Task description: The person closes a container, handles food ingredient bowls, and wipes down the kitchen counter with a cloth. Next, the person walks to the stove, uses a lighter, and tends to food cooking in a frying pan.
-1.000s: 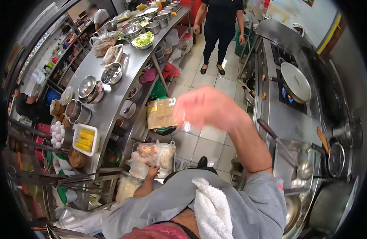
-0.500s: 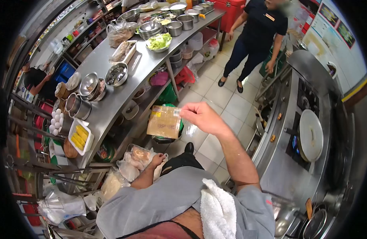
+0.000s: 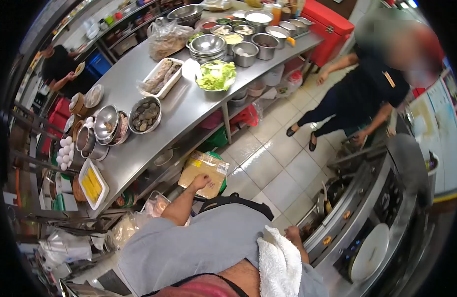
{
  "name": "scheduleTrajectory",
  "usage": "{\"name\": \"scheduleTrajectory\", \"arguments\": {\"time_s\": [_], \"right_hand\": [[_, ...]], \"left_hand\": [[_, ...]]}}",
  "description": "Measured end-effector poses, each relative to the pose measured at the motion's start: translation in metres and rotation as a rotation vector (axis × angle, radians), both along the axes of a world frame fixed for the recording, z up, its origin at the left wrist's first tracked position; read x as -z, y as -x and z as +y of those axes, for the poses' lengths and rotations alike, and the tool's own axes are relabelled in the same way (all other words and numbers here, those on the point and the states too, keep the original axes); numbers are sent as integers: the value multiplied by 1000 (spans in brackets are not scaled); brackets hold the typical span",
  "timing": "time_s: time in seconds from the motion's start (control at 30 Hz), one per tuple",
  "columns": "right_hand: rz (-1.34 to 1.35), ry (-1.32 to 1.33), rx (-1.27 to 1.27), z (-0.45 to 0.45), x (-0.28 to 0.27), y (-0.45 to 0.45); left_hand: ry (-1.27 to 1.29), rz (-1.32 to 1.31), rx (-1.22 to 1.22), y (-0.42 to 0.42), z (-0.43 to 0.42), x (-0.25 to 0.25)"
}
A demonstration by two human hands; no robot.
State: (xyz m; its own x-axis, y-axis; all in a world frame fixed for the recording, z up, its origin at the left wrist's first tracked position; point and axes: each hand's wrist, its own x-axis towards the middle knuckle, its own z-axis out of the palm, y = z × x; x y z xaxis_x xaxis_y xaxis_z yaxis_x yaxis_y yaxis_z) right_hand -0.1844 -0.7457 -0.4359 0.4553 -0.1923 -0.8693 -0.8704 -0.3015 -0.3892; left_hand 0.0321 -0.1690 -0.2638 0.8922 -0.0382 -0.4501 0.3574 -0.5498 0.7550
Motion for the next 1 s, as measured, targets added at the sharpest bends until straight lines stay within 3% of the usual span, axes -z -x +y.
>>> {"name": "scheduleTrajectory", "arguments": {"time_s": [0.13, 0.3, 0.37, 0.4, 0.47, 0.5, 0.6, 0.7, 0.73, 0.8, 1.0], "right_hand": [[96, -79, 54, -29, -20, -38], [-104, -246, -101, -59, 6, -187], [-410, 8, -633, -11, -112, -310], [-436, -33, -564, -12, -98, -358], [-462, -8, -386, 42, -198, -444], [-639, -82, -430, 48, -208, -485], [-786, -200, -413, 78, -251, -576], [-663, -240, -303, 126, -312, -603], [-663, -248, -324, 141, -313, -607], [-615, -361, -438, 170, -311, -610], [-484, -547, -628, 242, -345, -601]], "left_hand": [[44, -146, -150, -62, -18, -11], [-13, -111, -265, -88, -52, -25], [41, -111, -330, -93, -64, -20], [98, -110, -372, -90, -74, -20], [164, -173, -502, -103, -86, -37], [228, -241, -606, -113, -89, -53], [295, -394, -763, -145, -86, -129], [522, -472, -992, -174, -70, -188], [517, -481, -1012, -184, -63, -203], [780, -582, -1203, -198, -46, -224], [1061, -710, -1326, -260, 20, -231]]}}
